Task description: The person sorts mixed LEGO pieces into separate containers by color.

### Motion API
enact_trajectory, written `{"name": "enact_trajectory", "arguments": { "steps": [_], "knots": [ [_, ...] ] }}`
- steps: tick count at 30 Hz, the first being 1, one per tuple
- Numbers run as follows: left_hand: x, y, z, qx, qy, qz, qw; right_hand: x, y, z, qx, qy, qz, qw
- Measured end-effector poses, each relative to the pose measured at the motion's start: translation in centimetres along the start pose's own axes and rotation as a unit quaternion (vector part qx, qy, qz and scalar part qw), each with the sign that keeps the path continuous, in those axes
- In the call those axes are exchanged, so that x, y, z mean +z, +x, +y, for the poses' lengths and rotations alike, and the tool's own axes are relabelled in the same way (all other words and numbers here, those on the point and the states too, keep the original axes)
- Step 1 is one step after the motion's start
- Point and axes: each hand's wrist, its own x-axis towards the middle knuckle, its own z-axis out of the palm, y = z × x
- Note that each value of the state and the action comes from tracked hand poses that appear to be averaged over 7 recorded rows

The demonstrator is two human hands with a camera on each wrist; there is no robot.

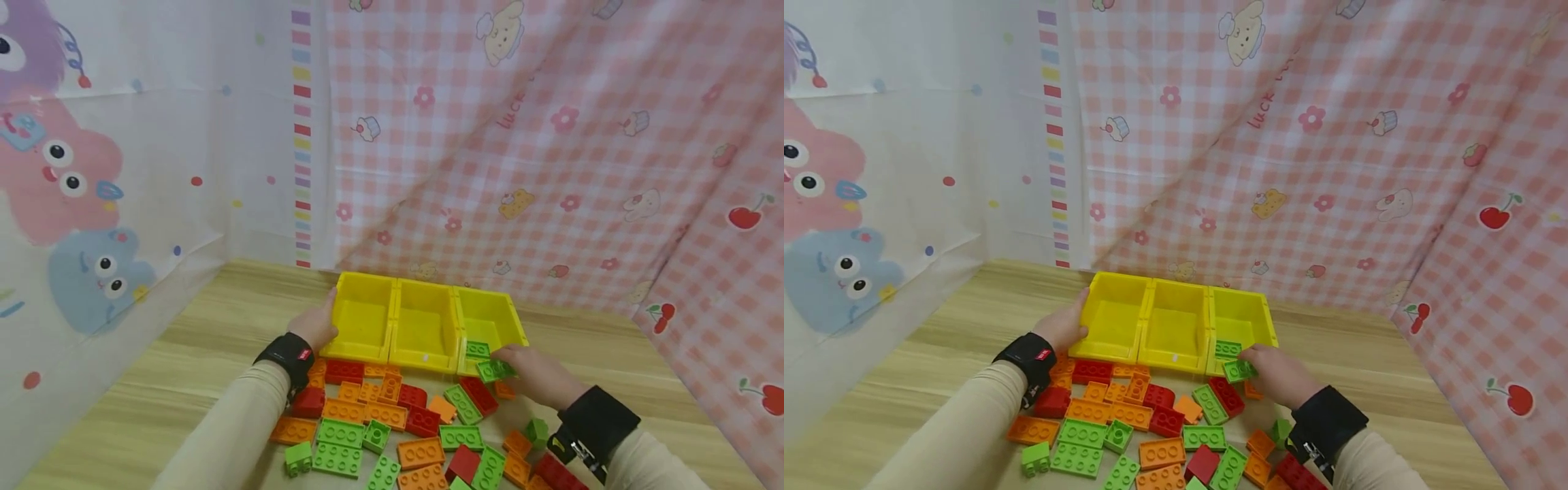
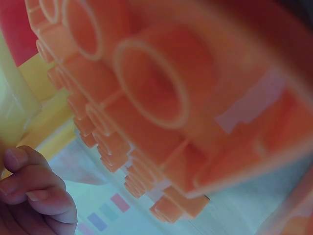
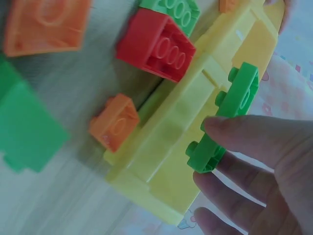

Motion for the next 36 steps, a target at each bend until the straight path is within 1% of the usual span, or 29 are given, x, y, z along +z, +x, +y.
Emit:
{"name": "enact_trajectory", "arguments": {
  "steps": [3, 6, 10, 13, 18, 23, 27, 30, 36],
  "knots": [
    [0.0, 0.0, 0.1, -0.004, -0.003, 0.002, 1.0000, -0.1, 1.3, 0.0, 0.013, -0.007, 0.011, 0.9998],
    [0.2, 0.0, 0.1, -0.001, -0.004, 0.007, 1.0000, 0.0, 2.7, 0.3, 0.022, -0.027, 0.022, 0.9992],
    [0.6, -0.2, -0.1, 0.001, -0.007, 0.015, 0.9999, 0.0, 4.6, 0.8, 0.040, -0.049, 0.022, 0.9977],
    [0.7, -0.3, -0.1, 0.001, -0.012, 0.019, 0.9997, 0.2, 5.7, 1.1, 0.065, -0.055, 0.011, 0.9963],
    [0.6, -0.1, 0.2, -0.001, -0.010, 0.021, 0.9997, 0.7, 7.0, 1.7, 0.108, -0.049, -0.008, 0.9929],
    [0.2, -0.1, 0.1, 0.004, 0.007, 0.022, 0.9997, 1.1, 7.8, 2.2, 0.123, -0.043, -0.016, 0.9913],
    [0.2, -0.1, 0.0, 0.004, 0.011, 0.027, 0.9995, 1.7, 8.5, 2.7, 0.140, -0.037, -0.007, 0.9894],
    [0.2, -0.2, -0.1, -0.003, 0.007, 0.026, 0.9996, 2.5, 8.9, 3.0, 0.145, -0.035, 0.007, 0.9888],
    [0.2, -0.1, 0.1, -0.011, 0.002, 0.020, 0.9997, 3.4, 9.5, 3.3, 0.122, -0.073, 0.034, 0.9893]
  ]
}}
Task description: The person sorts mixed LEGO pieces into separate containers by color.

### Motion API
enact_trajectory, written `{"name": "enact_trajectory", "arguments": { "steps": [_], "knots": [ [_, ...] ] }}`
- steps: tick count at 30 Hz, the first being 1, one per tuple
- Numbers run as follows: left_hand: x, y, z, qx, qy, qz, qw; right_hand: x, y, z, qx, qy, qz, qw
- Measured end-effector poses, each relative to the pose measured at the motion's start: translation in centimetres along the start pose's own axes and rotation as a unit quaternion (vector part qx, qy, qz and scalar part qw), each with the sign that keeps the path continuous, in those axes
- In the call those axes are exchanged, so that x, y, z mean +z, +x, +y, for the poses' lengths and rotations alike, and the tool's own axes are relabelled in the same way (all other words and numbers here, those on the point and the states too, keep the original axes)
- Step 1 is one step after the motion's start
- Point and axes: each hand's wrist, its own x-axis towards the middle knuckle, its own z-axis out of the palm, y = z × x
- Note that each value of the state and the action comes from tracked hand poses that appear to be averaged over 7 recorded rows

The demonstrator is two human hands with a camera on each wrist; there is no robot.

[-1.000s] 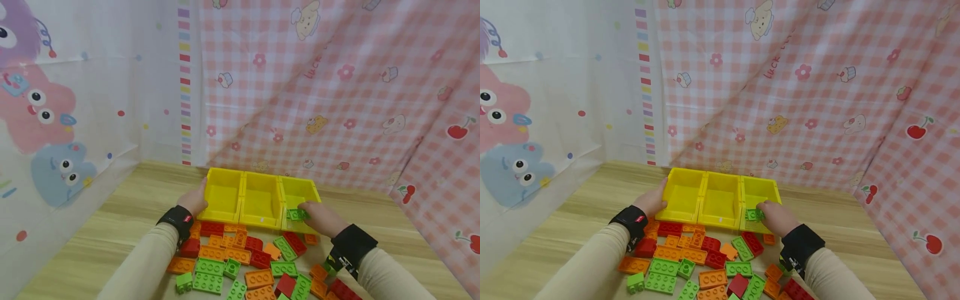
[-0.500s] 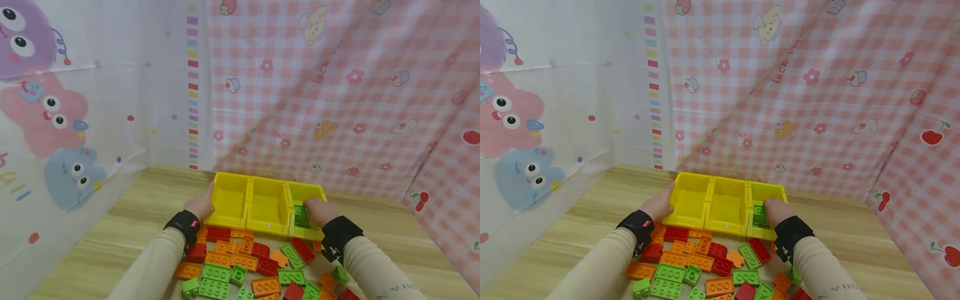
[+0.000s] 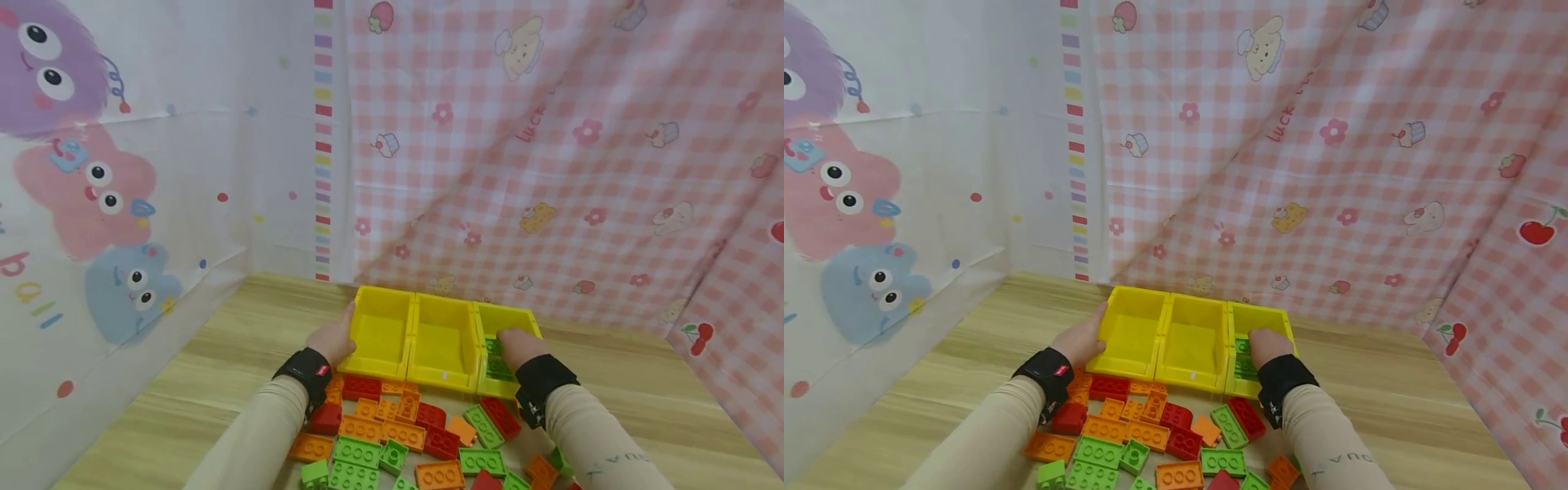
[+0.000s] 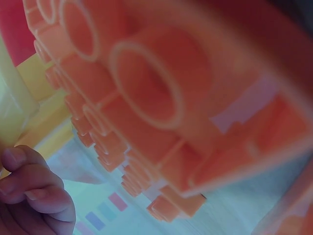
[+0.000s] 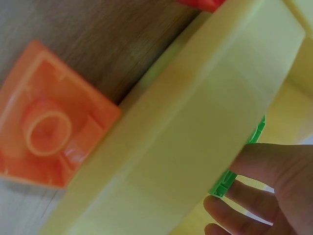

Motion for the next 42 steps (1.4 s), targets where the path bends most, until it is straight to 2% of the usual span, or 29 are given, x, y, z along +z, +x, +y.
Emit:
{"name": "enact_trajectory", "arguments": {
  "steps": [6, 14, 21, 27, 35, 42],
  "knots": [
    [0.2, 0.0, 0.1, -0.008, 0.002, -0.001, 1.0000, 0.4, 0.1, -0.3, -0.014, -0.014, 0.018, 0.9996],
    [0.3, -0.1, 0.1, -0.006, -0.003, -0.010, 0.9999, 1.2, 0.3, -0.2, -0.011, -0.001, -0.015, 0.9998],
    [0.1, 0.0, 0.0, -0.004, -0.002, -0.003, 1.0000, 2.5, 1.0, 0.5, -0.007, 0.008, -0.031, 0.9995],
    [0.2, 0.3, -0.2, -0.011, -0.012, -0.006, 0.9999, 1.6, 0.5, -0.2, -0.010, 0.036, -0.049, 0.9981],
    [0.4, 0.0, -0.1, -0.002, -0.016, 0.002, 0.9999, 1.1, -0.2, -0.4, -0.001, 0.066, -0.088, 0.9939],
    [0.1, -0.1, -0.2, 0.006, -0.007, 0.002, 1.0000, 1.0, -0.3, -0.6, -0.026, 0.053, -0.096, 0.9936]
  ]
}}
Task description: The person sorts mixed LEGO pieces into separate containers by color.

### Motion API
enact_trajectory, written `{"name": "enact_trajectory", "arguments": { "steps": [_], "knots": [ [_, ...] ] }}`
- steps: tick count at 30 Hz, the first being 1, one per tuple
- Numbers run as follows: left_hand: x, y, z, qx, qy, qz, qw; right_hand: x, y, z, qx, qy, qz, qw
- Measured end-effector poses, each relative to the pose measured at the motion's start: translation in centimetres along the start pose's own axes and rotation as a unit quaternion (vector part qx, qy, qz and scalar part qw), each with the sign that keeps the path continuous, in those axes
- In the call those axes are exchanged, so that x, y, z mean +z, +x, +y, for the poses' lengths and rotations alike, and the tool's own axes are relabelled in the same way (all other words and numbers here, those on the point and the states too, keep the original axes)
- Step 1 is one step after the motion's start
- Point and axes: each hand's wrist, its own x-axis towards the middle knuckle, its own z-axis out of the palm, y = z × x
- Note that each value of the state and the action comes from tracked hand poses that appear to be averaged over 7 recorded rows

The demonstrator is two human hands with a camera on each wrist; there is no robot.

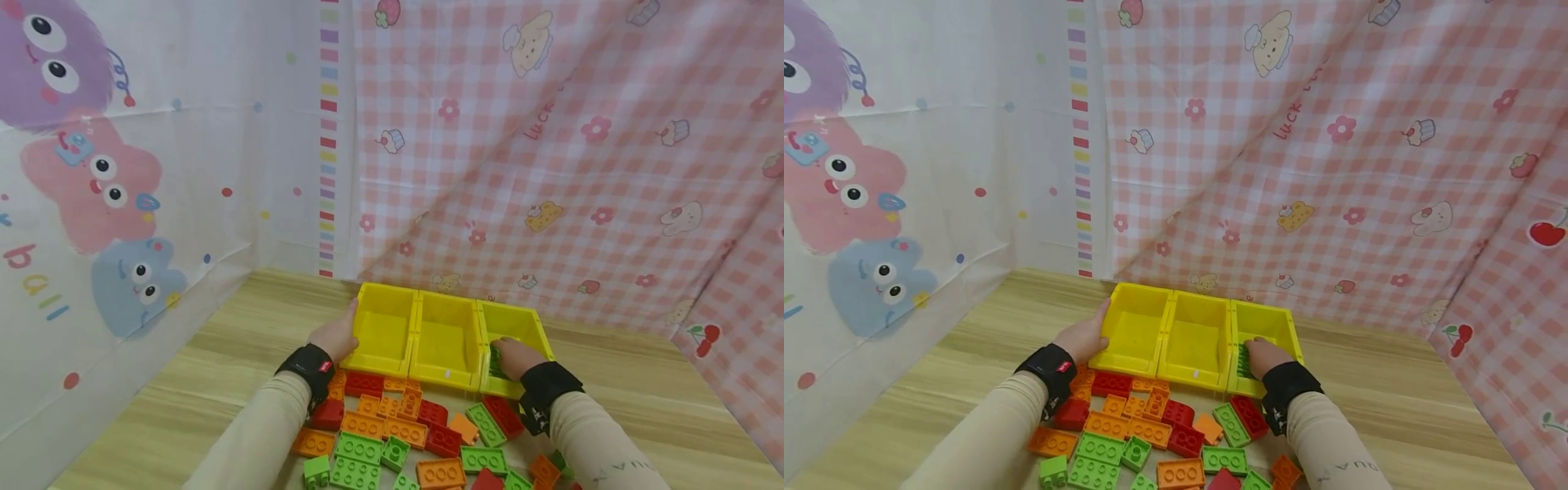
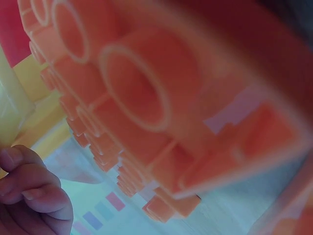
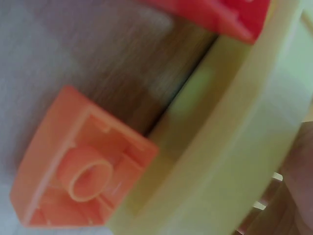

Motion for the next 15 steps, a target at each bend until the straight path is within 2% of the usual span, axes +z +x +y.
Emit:
{"name": "enact_trajectory", "arguments": {
  "steps": [8, 15],
  "knots": [
    [0.2, -0.4, 0.1, 0.005, -0.005, -0.007, 1.0000, -0.8, -2.0, -1.1, -0.017, -0.002, 0.000, 0.9998],
    [0.1, -0.1, 0.0, 0.003, -0.002, -0.012, 0.9999, -1.3, -5.0, -2.1, -0.056, -0.002, 0.040, 0.9976]
  ]
}}
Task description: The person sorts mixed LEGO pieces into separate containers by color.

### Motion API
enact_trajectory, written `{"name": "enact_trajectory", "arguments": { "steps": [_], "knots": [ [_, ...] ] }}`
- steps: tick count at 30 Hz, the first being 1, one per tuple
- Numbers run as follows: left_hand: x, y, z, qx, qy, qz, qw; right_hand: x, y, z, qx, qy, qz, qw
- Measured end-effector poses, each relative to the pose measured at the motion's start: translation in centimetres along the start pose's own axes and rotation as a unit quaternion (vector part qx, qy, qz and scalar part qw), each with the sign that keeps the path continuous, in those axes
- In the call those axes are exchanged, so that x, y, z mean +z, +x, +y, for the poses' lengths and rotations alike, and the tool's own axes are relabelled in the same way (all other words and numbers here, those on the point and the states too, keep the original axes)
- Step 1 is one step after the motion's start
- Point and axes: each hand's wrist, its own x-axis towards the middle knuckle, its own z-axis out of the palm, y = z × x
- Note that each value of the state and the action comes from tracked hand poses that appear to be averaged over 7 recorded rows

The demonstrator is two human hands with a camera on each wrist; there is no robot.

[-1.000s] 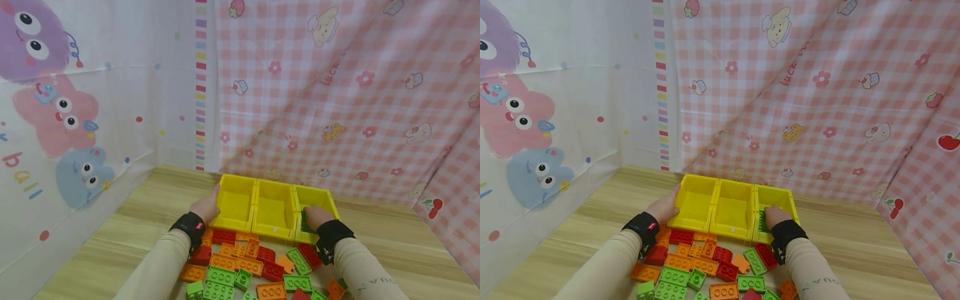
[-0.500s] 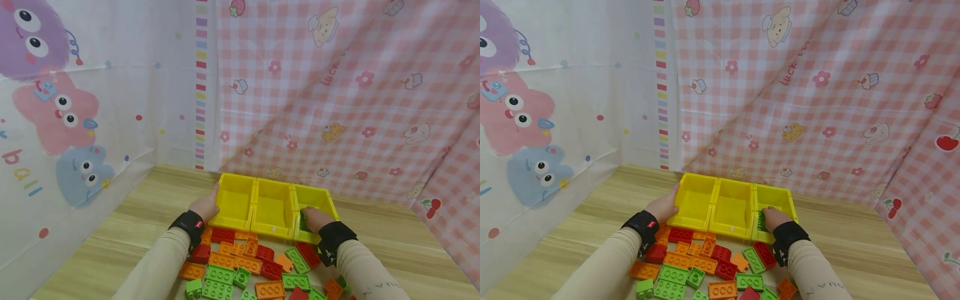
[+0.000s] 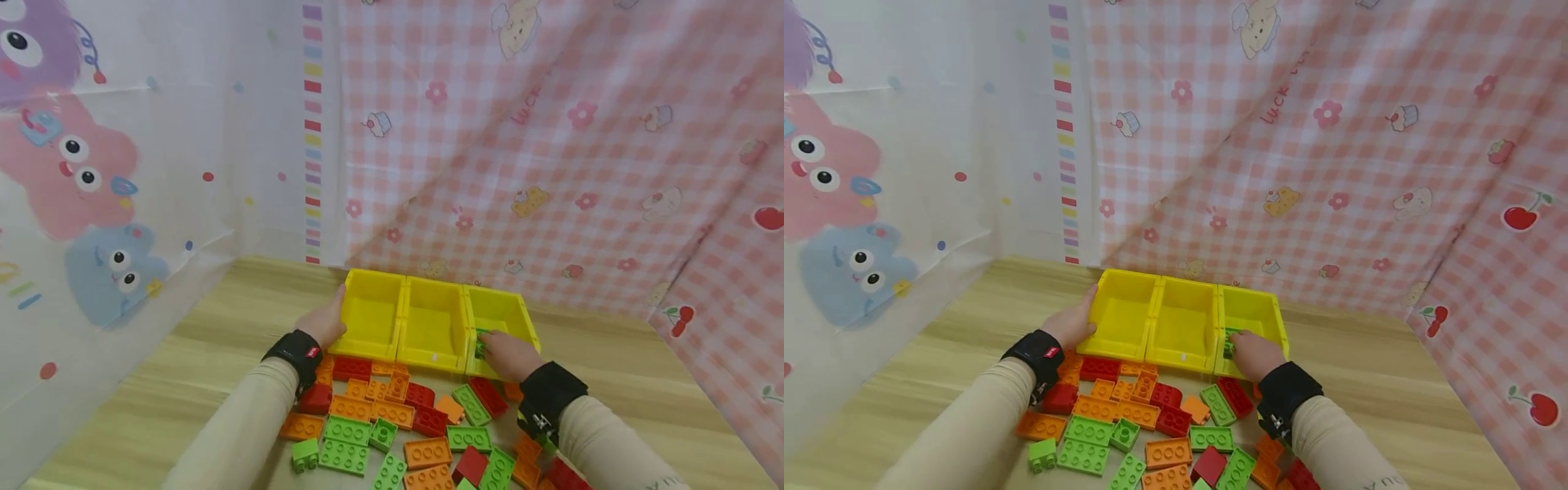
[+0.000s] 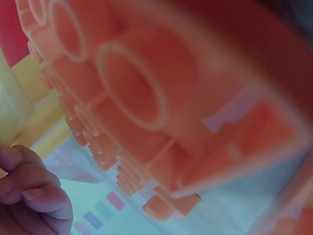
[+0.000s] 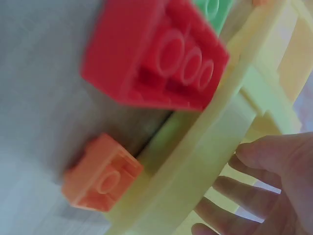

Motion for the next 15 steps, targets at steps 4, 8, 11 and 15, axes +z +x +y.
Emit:
{"name": "enact_trajectory", "arguments": {
  "steps": [4, 8, 11, 15],
  "knots": [
    [-0.1, 0.0, 0.0, 0.003, -0.001, -0.006, 1.0000, -0.1, -1.8, -0.6, -0.017, 0.008, 0.017, 0.9997],
    [-0.3, -0.1, 0.1, 0.008, 0.001, -0.011, 0.9999, -0.1, -3.2, -1.2, -0.027, 0.011, 0.029, 0.9992],
    [-0.5, -0.2, 0.2, 0.011, 0.002, -0.012, 0.9999, -0.3, -4.4, -1.8, -0.021, 0.004, 0.032, 0.9993],
    [-0.5, -0.4, 0.3, 0.015, 0.004, -0.015, 0.9998, -0.5, -6.2, -2.6, -0.010, 0.003, 0.020, 0.9998]
  ]
}}
